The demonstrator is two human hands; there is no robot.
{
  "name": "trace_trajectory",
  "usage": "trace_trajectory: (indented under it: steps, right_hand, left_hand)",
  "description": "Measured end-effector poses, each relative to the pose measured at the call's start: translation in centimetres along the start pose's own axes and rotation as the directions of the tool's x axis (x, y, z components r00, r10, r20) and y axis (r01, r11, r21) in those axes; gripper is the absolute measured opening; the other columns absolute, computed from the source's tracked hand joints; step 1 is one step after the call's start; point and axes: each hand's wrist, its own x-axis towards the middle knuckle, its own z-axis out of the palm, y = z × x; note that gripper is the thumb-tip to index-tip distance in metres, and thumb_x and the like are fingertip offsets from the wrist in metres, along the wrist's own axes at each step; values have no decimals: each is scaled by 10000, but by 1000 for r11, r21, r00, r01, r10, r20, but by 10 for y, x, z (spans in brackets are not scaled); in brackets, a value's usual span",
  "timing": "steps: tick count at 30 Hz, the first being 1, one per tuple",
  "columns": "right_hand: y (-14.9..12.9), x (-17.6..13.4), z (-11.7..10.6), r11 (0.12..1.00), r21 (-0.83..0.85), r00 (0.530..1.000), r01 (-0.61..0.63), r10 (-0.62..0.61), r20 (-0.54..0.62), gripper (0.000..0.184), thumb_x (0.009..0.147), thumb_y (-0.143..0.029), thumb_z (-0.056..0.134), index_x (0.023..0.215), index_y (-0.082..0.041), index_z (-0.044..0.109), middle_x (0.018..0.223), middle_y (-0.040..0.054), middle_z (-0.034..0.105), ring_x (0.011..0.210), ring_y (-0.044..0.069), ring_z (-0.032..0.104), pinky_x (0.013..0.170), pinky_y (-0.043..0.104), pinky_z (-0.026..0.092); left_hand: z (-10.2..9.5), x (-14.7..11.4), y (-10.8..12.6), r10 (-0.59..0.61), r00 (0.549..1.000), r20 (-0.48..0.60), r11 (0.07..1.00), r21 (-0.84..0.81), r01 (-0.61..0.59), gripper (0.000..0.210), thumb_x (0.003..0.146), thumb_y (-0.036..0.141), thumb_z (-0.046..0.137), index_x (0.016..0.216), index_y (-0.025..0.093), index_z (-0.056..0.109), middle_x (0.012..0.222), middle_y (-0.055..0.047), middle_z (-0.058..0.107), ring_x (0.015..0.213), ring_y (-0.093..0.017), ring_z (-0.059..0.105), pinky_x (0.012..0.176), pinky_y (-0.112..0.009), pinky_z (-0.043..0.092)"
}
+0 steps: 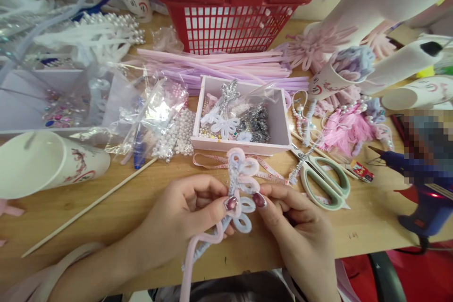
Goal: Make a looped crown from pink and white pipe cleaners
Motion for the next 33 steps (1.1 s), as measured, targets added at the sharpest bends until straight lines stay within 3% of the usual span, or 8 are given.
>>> trace_trajectory:
  steps: [8,13,17,19,24,28,30,33]
  right_hand:
    - [-2,1,0,998,53,997,-46,43,58,147,888,-318,707,949,-208,783,502,-66,431,437,67,388,417,162,331]
    - [-2,2,1,992,124,998,-30,23,63,198,950,-352,643,1044,-201,730,522,-83,380,451,64,321,414,170,247]
    - [2,1,-1,978,208,1000,-1,0,4,172,966,-346,640,1084,-237,702,540,-93,356,461,61,319,428,160,268]
    - [3,0,-3,962,273,1000,17,-10,-27,197,956,-343,658,1130,-262,700,602,-70,433,497,66,380,445,160,317]
    - [6,0,-8,909,410,997,81,-80,-20,246,977,-324,623,1207,-311,710,1059,36,665,835,129,597,733,228,512]
    - [11,4,-13,860,494,982,125,-177,60,197,968,-213,563,959,-243,757,943,30,672,860,147,592,799,243,495]
    - [12,7,-15,827,533,973,180,-231,30,206,914,-150,561,842,-219,741,875,30,665,892,159,603,841,250,488]
    - [7,10,-17,747,619,964,242,-259,-64,182,894,-162,572,911,-215,744,931,29,681,979,169,625,938,270,487]
  left_hand:
    - [-2,2,2,-72,997,32,970,-232,77,231,778,380,841,772,179,728,651,-6,759,591,-121,721,568,-178,567]
    - [0,0,0,-25,997,77,989,-147,36,201,817,361,806,802,179,722,686,-6,765,615,-119,718,599,-189,569]
    - [-1,1,0,25,999,-21,999,22,-24,185,829,341,779,820,168,714,738,-21,769,635,-131,714,576,-189,539]
    - [-1,2,0,55,997,-57,996,77,-51,190,828,349,772,821,168,716,732,-27,766,624,-138,708,564,-197,530]
    - [-4,4,-4,92,996,-20,995,50,-91,221,800,388,801,803,179,730,756,-42,786,625,-145,721,565,-198,539]
    - [-6,5,-5,97,995,25,995,-38,-96,261,761,416,842,780,180,731,723,-32,782,598,-145,719,567,-212,561]
    - [-8,5,-5,126,991,49,990,-73,-122,264,746,416,857,761,181,736,695,-18,771,574,-135,704,567,-216,564]
    - [-10,7,-6,207,975,76,976,-87,-201,260,743,416,863,754,180,754,688,-13,762,583,-115,682,560,-190,535]
